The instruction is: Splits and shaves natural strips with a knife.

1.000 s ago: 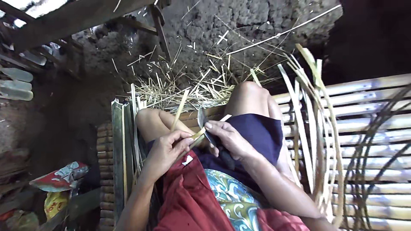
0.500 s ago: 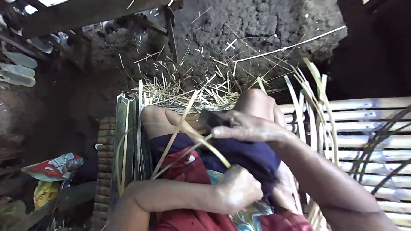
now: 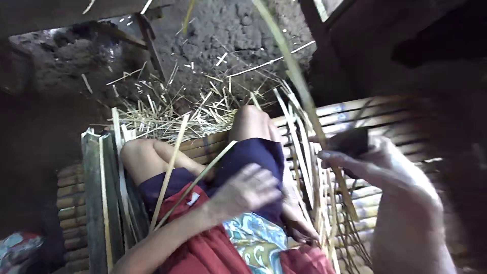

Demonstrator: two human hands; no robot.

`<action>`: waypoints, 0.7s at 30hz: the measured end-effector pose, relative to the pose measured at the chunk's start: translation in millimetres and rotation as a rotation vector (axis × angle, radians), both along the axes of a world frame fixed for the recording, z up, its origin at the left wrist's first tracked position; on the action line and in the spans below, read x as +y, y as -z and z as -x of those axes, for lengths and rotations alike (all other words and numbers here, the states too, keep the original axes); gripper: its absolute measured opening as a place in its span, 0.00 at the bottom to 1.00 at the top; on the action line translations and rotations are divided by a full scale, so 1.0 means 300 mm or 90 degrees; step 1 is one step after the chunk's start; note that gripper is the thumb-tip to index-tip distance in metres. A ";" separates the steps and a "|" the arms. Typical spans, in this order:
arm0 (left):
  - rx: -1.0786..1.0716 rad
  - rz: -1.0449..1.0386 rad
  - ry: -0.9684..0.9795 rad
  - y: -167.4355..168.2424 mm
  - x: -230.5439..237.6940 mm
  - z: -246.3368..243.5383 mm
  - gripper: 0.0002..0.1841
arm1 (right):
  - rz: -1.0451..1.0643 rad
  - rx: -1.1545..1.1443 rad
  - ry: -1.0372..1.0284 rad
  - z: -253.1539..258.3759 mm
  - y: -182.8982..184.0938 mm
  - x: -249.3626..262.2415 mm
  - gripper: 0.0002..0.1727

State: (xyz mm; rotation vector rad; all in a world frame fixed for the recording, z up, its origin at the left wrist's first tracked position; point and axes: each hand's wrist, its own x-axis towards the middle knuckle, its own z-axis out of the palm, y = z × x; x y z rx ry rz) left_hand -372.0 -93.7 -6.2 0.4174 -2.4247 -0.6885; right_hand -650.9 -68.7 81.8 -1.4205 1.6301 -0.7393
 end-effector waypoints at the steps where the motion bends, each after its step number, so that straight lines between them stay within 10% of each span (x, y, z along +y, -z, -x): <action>1: -0.040 -0.047 -0.069 0.051 -0.046 -0.016 0.11 | -0.050 0.106 0.045 0.027 0.011 0.053 0.08; 8: -0.299 -0.646 -0.203 0.272 -0.282 -0.020 0.28 | -0.401 0.486 0.205 0.037 0.185 0.507 0.19; 21: -0.107 -1.051 -0.240 0.160 -0.237 -0.055 0.20 | -0.619 0.359 0.493 -0.010 0.360 1.032 0.24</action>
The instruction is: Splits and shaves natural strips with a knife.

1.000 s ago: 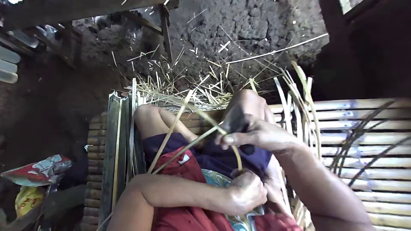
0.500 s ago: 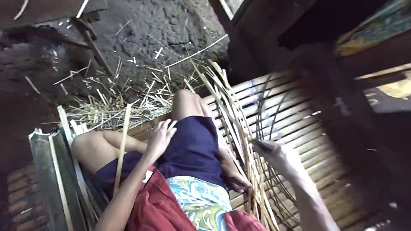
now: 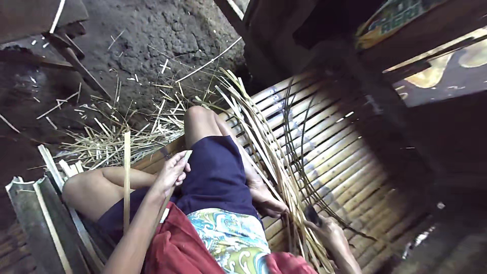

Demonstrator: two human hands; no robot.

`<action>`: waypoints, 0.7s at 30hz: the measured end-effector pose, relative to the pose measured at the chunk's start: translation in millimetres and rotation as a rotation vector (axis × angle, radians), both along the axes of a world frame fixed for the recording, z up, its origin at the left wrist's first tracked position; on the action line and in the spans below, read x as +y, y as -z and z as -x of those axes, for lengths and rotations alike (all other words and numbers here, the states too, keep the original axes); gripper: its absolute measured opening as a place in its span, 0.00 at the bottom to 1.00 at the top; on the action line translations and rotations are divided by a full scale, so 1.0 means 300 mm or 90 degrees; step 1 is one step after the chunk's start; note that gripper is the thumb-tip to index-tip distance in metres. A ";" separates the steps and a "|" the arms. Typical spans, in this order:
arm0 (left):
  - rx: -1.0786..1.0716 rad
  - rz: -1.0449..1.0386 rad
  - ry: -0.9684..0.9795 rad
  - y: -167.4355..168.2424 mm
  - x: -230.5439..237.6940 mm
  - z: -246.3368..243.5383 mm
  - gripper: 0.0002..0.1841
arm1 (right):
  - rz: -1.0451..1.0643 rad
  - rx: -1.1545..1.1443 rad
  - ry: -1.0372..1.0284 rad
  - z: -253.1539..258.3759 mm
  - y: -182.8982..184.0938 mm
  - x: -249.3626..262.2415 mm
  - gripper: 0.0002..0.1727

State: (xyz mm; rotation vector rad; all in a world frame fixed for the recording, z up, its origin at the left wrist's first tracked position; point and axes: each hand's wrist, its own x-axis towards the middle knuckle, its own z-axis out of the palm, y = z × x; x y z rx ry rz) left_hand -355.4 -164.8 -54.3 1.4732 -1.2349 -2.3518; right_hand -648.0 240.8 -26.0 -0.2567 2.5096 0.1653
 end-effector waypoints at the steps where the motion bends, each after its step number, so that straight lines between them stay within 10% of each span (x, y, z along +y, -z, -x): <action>1: 0.007 -0.006 -0.013 -0.018 0.021 -0.002 0.19 | -0.002 0.002 -0.023 0.005 -0.018 -0.032 0.23; 6: 0.058 0.053 -0.033 -0.141 0.157 -0.025 0.12 | 0.088 -0.087 -0.154 0.002 -0.164 -0.350 0.17; 11: 0.112 0.176 0.015 -0.244 0.248 -0.109 0.11 | 0.399 -0.525 -0.180 -0.153 -0.235 -0.714 0.13; 15: 0.083 0.231 0.039 -0.292 0.286 -0.143 0.11 | 0.346 -0.848 -0.282 -0.261 -0.252 -0.915 0.09; 21: 0.024 0.247 0.084 -0.361 0.235 -0.183 0.09 | 0.297 -0.949 -0.337 -0.292 -0.293 -1.024 0.13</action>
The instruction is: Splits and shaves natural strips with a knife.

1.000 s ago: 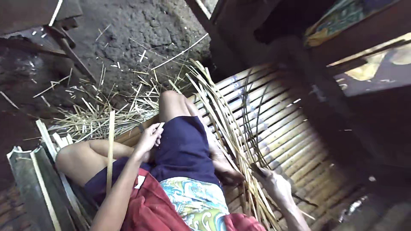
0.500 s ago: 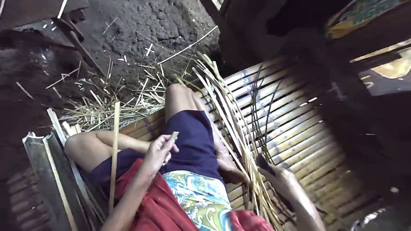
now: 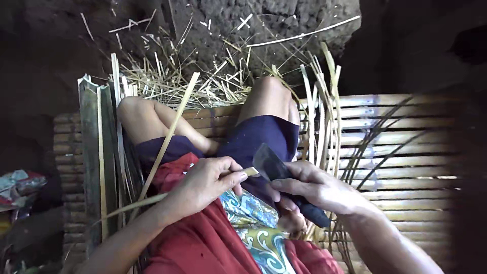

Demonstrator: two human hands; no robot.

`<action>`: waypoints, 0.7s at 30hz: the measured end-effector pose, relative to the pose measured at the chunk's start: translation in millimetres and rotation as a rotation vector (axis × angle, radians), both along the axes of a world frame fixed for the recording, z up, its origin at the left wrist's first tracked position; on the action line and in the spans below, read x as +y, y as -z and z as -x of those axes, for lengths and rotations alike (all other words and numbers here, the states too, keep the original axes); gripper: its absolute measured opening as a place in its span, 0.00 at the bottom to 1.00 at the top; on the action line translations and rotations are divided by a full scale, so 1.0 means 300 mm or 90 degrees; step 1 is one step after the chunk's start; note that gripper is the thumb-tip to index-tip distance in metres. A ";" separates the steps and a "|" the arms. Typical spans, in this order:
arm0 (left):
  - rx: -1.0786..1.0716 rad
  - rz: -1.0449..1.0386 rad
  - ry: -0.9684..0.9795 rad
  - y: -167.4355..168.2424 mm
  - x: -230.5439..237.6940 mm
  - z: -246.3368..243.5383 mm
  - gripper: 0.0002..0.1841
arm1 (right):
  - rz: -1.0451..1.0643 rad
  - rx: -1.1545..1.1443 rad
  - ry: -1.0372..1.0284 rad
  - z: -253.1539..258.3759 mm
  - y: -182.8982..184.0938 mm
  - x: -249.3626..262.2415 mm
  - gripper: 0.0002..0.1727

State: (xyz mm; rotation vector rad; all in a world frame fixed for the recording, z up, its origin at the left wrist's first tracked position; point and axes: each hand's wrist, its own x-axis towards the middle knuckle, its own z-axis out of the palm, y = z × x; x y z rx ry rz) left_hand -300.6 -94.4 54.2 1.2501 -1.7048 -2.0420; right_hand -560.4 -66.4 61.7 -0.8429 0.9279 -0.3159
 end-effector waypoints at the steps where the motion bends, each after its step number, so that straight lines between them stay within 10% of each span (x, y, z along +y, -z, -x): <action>1: 0.003 -0.005 -0.002 -0.005 -0.004 -0.005 0.09 | 0.014 0.000 -0.006 -0.004 -0.001 -0.007 0.14; 21: 0.039 0.037 -0.006 0.010 -0.035 -0.026 0.08 | 0.159 0.043 -0.033 -0.030 0.004 -0.040 0.12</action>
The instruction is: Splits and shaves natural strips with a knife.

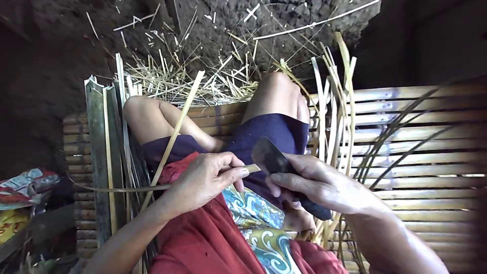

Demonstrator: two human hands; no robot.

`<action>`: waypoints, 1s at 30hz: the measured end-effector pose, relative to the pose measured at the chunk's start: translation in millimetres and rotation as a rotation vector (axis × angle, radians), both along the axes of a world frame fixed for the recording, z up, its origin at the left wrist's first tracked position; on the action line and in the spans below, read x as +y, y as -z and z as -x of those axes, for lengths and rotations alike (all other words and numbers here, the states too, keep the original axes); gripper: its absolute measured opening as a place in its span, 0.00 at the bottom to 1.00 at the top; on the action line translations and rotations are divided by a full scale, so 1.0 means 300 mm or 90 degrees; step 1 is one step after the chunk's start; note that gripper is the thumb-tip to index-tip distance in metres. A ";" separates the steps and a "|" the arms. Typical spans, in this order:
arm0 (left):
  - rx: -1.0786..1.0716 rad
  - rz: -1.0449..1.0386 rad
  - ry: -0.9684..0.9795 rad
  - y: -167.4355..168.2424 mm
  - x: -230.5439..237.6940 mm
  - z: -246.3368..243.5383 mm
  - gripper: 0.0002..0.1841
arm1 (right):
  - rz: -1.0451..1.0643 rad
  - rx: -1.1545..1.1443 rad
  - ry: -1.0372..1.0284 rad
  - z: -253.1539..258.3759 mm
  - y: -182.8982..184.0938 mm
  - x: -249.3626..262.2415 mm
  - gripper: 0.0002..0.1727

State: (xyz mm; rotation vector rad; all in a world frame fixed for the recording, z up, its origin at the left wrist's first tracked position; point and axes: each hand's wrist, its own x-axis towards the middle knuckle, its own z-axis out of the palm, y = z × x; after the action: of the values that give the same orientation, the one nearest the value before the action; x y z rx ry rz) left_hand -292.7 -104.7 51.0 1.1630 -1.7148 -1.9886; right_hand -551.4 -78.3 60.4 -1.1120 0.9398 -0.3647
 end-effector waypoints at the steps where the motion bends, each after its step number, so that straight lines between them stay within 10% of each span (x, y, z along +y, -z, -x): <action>1: 0.008 -0.003 -0.004 -0.002 -0.001 -0.002 0.08 | -0.004 -0.006 0.005 0.000 -0.002 -0.002 0.13; 30: 0.060 0.080 0.023 -0.037 -0.048 -0.019 0.10 | -0.006 -0.093 0.012 -0.105 -0.003 -0.029 0.03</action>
State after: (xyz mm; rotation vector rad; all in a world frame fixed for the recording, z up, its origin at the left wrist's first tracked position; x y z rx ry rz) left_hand -287.0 -119.1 62.1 0.9869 -1.7960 -1.8935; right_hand -519.8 -87.1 61.3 -1.0545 0.8226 -0.4505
